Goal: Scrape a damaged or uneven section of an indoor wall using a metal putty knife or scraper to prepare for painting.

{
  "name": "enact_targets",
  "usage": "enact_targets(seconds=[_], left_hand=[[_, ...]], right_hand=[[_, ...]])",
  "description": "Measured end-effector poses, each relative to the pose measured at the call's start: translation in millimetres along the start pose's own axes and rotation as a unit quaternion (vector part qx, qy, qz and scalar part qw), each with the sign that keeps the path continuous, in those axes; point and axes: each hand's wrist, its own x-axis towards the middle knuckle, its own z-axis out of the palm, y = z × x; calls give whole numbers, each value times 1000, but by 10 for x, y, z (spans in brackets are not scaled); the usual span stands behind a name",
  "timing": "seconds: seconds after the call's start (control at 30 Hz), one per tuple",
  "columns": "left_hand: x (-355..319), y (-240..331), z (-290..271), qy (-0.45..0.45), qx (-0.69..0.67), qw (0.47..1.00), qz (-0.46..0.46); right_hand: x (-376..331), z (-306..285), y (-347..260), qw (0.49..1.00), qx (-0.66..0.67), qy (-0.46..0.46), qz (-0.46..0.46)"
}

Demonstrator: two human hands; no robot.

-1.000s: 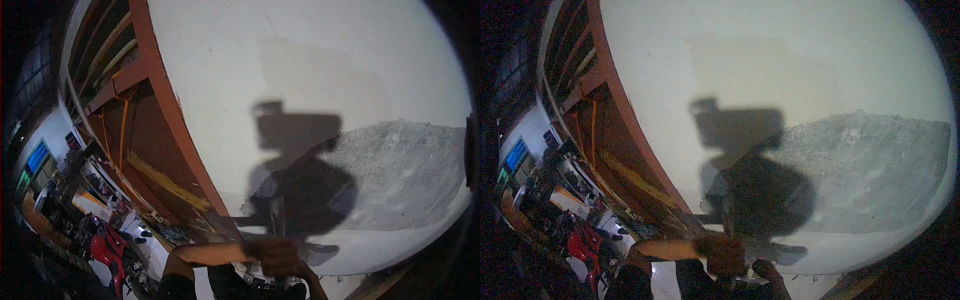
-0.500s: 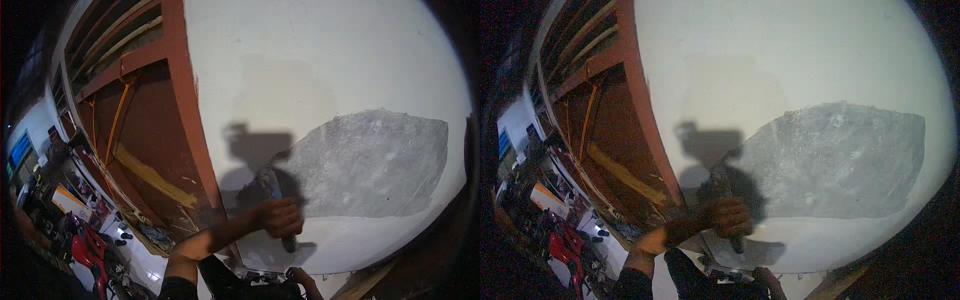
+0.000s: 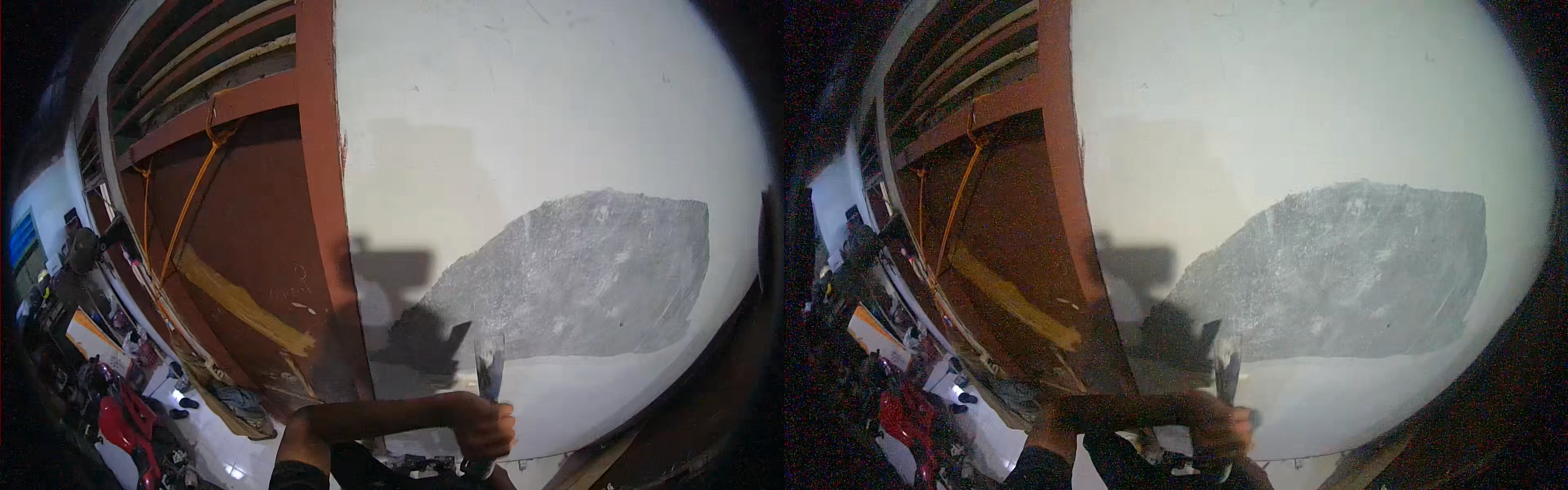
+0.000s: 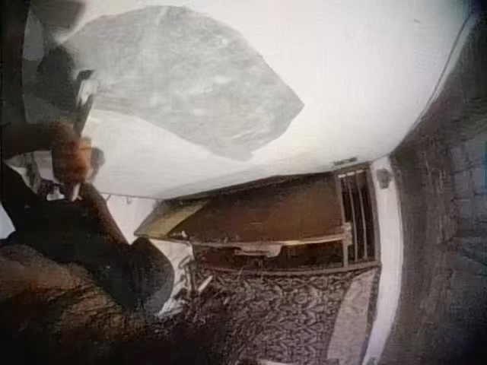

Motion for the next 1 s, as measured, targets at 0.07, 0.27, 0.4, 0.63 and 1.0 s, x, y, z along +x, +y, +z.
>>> enact_targets(seconds=[0.07,0.27,0.4,0.63,1.0], left_hand=[[-122,-195,155,338,218,902,157],[-118,-68,-105,332,211,919,33],[-295,-437,210,352,140,925,-6],[-234,-172,-11,334,368,864,84],[-306,-415,-439,443,360,821,14]], right_hand=[[-108,46,1,1000,2,7,18],[-171,126,-11,999,5,25,44],[0,25,-123,992,47,-44,110],[-52,147,19,992,61,-26,108],[-80,145,-45,985,82,-33,147]])
